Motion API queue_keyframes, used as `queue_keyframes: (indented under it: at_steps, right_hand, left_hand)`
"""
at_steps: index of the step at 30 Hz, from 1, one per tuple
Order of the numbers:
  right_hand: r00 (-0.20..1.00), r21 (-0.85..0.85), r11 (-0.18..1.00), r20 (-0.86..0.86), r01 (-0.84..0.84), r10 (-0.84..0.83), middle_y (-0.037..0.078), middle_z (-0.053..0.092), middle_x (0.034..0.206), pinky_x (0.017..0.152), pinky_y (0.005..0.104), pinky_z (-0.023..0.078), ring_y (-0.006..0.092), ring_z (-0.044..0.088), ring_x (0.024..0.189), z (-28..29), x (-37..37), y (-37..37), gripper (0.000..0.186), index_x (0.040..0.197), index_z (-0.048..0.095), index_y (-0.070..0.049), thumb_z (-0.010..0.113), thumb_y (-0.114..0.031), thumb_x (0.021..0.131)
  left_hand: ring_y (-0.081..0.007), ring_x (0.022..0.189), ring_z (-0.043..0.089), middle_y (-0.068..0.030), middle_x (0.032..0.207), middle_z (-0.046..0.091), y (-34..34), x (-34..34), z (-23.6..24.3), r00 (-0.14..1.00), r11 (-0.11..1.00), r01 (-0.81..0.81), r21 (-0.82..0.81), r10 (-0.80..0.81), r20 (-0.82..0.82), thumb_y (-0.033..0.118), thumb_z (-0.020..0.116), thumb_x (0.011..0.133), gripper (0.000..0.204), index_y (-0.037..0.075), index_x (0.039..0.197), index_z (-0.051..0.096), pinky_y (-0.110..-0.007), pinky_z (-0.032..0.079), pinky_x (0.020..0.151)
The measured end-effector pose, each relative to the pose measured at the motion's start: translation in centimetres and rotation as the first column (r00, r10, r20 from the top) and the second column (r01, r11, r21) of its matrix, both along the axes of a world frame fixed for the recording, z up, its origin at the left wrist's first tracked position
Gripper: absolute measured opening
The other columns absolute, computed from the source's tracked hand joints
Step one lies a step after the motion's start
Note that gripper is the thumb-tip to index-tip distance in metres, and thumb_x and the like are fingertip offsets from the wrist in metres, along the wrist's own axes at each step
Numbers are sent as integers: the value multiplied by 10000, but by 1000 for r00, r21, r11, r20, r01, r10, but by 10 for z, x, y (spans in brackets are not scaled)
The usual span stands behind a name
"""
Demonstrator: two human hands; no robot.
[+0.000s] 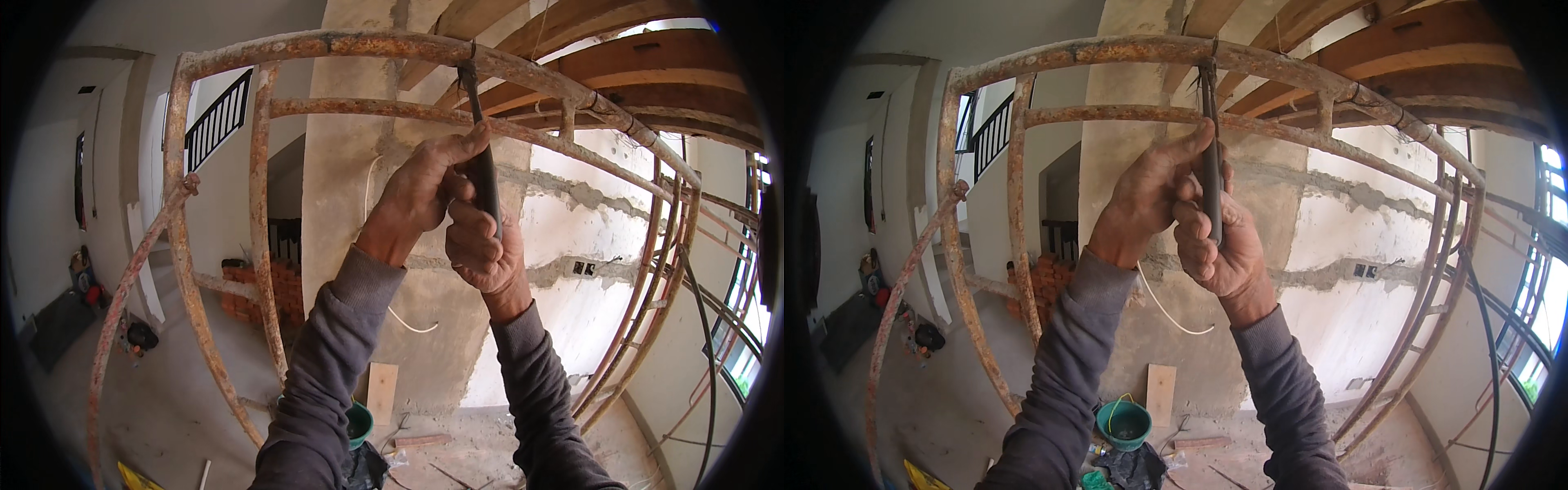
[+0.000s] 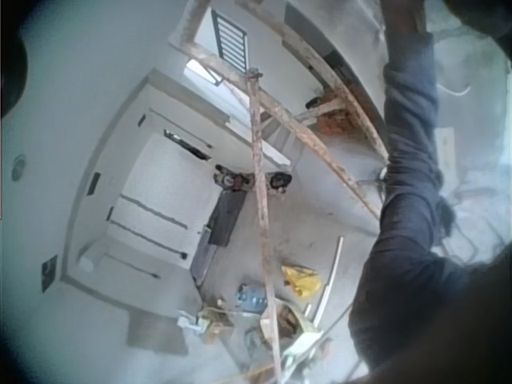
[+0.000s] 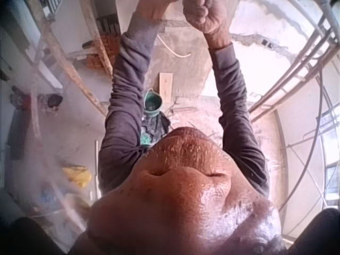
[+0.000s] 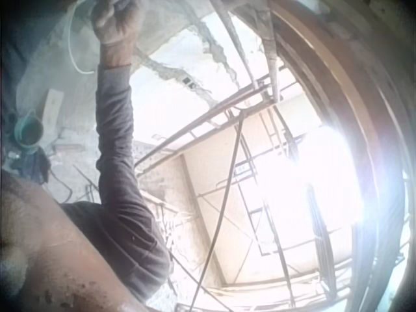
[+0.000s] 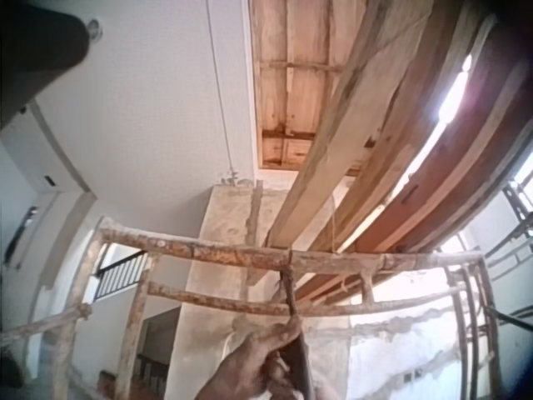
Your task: The person uses their hands to tie a thin wire around the wooden beams and metal pipe of a scaffolding structure, then tightens and twists the wire using a pair of pliers.
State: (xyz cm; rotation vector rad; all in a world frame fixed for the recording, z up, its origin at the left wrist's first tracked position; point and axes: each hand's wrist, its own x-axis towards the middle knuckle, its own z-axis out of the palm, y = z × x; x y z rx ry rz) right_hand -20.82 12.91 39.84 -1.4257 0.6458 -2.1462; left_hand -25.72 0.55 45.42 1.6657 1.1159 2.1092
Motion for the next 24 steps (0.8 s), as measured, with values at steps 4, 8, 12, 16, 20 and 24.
queue_keyframes:
  at_steps: [4, 8, 12, 16, 20, 24]
  right_hand:
    - [932, 95, 933, 72, 348, -355, 119, 598, 757, 444, 349, 534, 222, 591, 500, 4, 25, -4, 398, 1220, 504, 33, 368, -289, 1029]
    - [580, 157, 561, -135, 813, -803, 173, 652, 935, 659, 395, 586, 267, 669, 753, 7, 65, -9, 490, 1283, 502, -2, 311, -384, 1044]
    - [377, 186, 335, -282, 923, -882, 170, 640, 1083, 748, 415, 576, 251, 646, 941, 5, 87, 5, 541, 1329, 470, -9, 356, -438, 1020]
    - [230, 270, 130, -382, 954, -895, 129, 617, 973, 697, 358, 577, 211, 621, 851, 18, 89, 6, 453, 1287, 498, 15, 428, -329, 999]
    - [309, 307, 199, -368, 931, -877, 110, 597, 899, 637, 347, 576, 199, 605, 777, 24, 91, 11, 447, 1253, 503, 57, 428, -298, 991]
    - [529, 286, 454, -299, 844, -794, 112, 591, 881, 590, 336, 577, 195, 597, 754, 24, 82, 24, 476, 1256, 484, 95, 432, -287, 977]
  left_hand:
    - [-159, 685, 620, -98, 786, 621, -8, 13, 6, 986, 983, -168, -71, 167, -15, 455, 733, 847, 459, 16, 906, 612, -283, 536, 610]
    - [-122, 688, 606, -63, 773, 605, -8, 27, 4, 963, 962, -268, -49, 267, -26, 462, 749, 827, 454, 26, 856, 624, -243, 487, 539]
    - [-113, 630, 584, -38, 736, 597, 5, 20, 4, 952, 956, -287, 64, 292, -92, 480, 761, 813, 463, 36, 817, 629, -208, 426, 477]
    - [-108, 536, 540, -23, 663, 565, 16, 26, 6, 921, 924, -379, 58, 383, -68, 465, 786, 796, 455, 48, 791, 604, -216, 426, 474]
    - [-97, 525, 530, -21, 654, 555, 17, 35, 4, 873, 875, -475, 92, 482, -81, 444, 801, 790, 450, 52, 804, 580, -220, 433, 465]
    - [-95, 563, 546, -28, 708, 567, 18, 41, -3, 846, 841, -514, 167, 529, -58, 433, 749, 846, 431, 36, 867, 583, -222, 466, 505]
